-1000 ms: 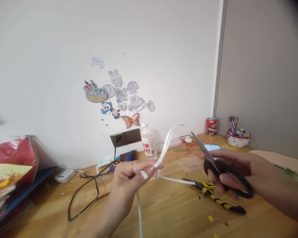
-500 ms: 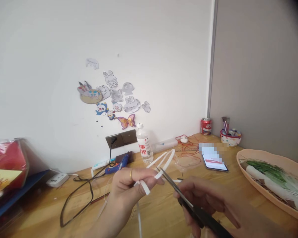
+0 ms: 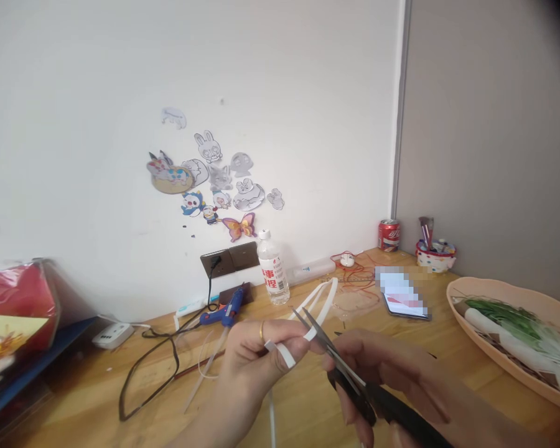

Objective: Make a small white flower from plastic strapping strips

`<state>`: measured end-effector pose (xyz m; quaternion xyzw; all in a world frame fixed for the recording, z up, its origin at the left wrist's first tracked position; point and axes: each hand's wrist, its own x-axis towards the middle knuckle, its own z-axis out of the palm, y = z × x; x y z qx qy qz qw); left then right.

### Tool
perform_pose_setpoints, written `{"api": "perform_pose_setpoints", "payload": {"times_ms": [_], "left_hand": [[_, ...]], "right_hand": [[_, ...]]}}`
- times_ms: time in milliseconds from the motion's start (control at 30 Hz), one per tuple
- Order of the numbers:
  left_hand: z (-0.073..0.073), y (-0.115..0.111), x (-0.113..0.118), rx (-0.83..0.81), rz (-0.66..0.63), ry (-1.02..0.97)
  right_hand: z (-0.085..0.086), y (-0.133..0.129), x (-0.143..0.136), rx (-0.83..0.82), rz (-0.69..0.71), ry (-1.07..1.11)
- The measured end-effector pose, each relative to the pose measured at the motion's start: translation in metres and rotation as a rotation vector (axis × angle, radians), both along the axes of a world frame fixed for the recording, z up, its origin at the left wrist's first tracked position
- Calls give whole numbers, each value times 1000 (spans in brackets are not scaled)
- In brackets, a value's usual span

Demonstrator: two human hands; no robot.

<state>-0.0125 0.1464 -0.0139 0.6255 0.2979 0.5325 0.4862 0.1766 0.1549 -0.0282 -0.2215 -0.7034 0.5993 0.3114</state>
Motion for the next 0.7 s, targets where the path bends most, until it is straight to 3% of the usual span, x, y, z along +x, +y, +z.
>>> {"api": "perform_pose_setpoints", "payload": {"times_ms": [200, 400, 700], "left_hand": [[2, -2, 0, 16, -16, 28], [16, -8, 2, 14, -52, 82], [11, -5, 0, 48, -40, 85]], "right_hand": [[-6, -5, -2, 34, 19, 52], [-1, -1, 11, 265, -77, -104], [4, 5, 17, 366, -100, -206]]}}
